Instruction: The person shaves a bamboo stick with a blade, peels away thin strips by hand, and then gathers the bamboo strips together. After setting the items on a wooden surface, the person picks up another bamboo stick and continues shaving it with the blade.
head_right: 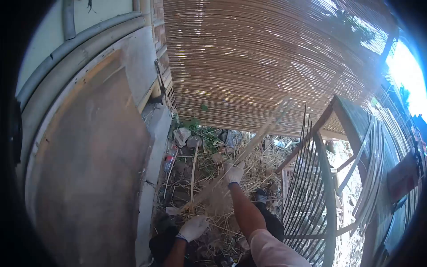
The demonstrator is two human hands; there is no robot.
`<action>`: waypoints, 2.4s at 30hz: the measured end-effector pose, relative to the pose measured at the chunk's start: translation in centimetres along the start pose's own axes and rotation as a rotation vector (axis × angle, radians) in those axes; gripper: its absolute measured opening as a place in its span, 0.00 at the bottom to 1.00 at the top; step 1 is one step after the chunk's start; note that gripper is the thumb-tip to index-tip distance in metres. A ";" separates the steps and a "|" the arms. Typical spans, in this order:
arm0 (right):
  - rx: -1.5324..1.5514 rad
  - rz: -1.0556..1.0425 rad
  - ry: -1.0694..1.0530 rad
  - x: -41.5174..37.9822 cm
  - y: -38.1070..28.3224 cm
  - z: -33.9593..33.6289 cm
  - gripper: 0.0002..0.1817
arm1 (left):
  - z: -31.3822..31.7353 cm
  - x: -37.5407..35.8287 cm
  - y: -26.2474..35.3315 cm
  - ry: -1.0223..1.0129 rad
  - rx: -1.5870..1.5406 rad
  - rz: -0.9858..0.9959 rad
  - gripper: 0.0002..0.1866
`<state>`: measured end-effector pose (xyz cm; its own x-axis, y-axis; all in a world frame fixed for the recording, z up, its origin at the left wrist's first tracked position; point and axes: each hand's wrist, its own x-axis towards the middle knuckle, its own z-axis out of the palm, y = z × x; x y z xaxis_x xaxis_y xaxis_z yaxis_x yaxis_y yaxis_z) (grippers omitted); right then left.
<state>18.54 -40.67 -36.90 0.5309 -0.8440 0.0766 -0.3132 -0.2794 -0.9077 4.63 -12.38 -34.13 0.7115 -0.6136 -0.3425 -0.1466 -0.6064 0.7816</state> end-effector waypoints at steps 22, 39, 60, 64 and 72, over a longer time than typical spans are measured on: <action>0.019 -0.502 -0.286 -9.3 -12.8 -7.6 0.13 | -19.0 -6.8 14.9 0.761 -0.542 0.470 0.42; 0.101 -0.664 -0.814 -19.9 -10.7 -6.8 0.14 | -24.1 -8.8 15.3 0.802 -0.971 0.215 0.38; -0.065 -0.397 -0.818 -22.3 -3.3 -14.8 0.15 | -18.8 -8.0 -4.9 0.992 -0.648 -0.259 0.20; -0.065 -0.353 -0.784 -22.8 -4.0 -16.4 0.16 | -18.8 -8.5 -4.4 0.999 -0.414 -0.310 0.34; -0.089 -0.368 -0.867 -23.7 -5.9 -18.8 0.17 | -17.2 -10.9 0.2 1.260 -0.361 -0.208 0.36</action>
<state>-6.98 -27.65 -25.56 0.9973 -0.0716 -0.0136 -0.0493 -0.5247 -0.8498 8.69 2.83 -21.26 0.8736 0.4782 0.0897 0.0921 -0.3434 0.9347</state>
